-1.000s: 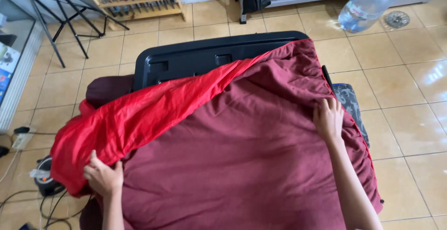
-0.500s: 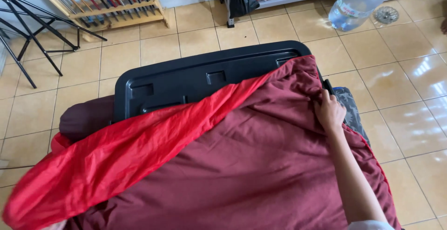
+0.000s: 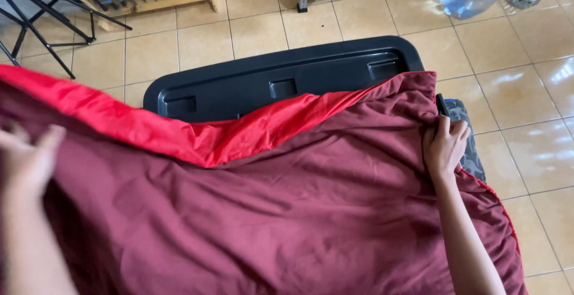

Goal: The person unrolls a red sleeping bag on top of a black plastic bin, spreads it out flat, and then folds it back up into a smaller rectangular shape.

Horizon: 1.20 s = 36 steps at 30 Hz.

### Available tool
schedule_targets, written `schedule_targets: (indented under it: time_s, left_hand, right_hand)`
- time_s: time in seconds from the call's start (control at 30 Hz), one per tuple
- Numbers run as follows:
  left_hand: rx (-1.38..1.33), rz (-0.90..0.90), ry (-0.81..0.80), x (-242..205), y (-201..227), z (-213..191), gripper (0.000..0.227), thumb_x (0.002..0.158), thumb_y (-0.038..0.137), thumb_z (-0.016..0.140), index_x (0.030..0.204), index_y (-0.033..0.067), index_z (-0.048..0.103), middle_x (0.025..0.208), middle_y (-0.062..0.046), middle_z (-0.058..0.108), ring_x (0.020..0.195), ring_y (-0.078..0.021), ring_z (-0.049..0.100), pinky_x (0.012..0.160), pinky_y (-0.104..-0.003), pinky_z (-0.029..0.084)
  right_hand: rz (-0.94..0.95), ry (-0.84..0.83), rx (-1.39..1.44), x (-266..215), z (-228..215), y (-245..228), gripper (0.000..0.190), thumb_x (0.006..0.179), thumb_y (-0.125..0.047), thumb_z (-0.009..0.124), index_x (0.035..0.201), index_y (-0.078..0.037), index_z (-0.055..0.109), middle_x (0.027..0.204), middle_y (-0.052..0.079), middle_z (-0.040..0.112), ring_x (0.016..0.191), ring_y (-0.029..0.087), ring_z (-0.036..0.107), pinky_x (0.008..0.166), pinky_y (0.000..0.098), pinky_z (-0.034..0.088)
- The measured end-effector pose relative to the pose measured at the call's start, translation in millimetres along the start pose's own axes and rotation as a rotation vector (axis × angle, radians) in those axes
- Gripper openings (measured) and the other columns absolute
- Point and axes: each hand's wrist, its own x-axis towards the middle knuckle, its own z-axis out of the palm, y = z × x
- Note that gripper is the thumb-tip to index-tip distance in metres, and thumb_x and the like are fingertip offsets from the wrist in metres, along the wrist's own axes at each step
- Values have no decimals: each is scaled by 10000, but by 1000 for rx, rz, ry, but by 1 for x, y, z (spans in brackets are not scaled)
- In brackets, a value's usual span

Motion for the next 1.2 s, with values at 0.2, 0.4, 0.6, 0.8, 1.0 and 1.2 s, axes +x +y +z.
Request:
schedule_targets:
  time_s: [0.2, 0.4, 0.6, 0.8, 1.0, 1.2]
  left_hand:
    - [24, -23, -170, -68, -162, 153, 696, 1005, 367, 522, 1531, -21, 283, 1496, -309, 429, 1338, -467, 453, 1086, -518, 361]
    - [218, 0, 93, -133, -203, 163, 443, 1174, 339, 485, 988, -52, 575, 977, -301, 686, 911, -523, 635, 792, -577, 476]
    - [539, 50, 161, -150, -197, 82, 302, 1201, 332, 482, 1138, 86, 647, 784, -339, 701, 739, -569, 687, 637, -635, 527]
    - [693, 177, 118, -223, -222, -32, 318, 1226, 420, 495, 1211, 180, 703, 766, -309, 698, 737, -563, 670, 661, -601, 506]
    - [684, 170, 215, -340, -276, -70, 268, 1225, 485, 582, 1296, 265, 718, 849, -195, 736, 773, -493, 689, 650, -551, 516]
    - [380, 228, 139, -413, -260, -43, 413, 1029, 280, 649, 1382, 67, 641, 1196, -249, 637, 1088, -479, 594, 932, -563, 467]
  right_hand:
    - [37, -23, 16, -17, -29, -2, 350, 1020, -257, 632, 1260, -7, 584, 1106, 218, 531, 962, 420, 540, 821, 537, 449]
    - [58, -174, -152, -42, -32, 13, 379, 1044, -395, 632, 1134, -31, 577, 1086, 204, 580, 963, 400, 582, 680, 497, 533]
    - [369, -547, 147, -7, -87, 42, 293, 1110, -348, 498, 1144, -64, 560, 999, 342, 708, 899, 608, 646, 718, 676, 483]
    - [315, -447, 120, 14, -162, 125, 643, 900, -753, 821, 1045, -131, 747, 839, 213, 749, 782, 396, 715, 637, 480, 533]
    - [421, -597, 238, -22, -252, 142, 691, 831, -702, 875, 1044, -60, 733, 874, 241, 732, 830, 361, 682, 654, 474, 515]
    - [804, -647, 952, -142, -229, 169, 389, 1078, -565, 591, 986, -187, 576, 880, 31, 544, 816, 166, 495, 691, 323, 377]
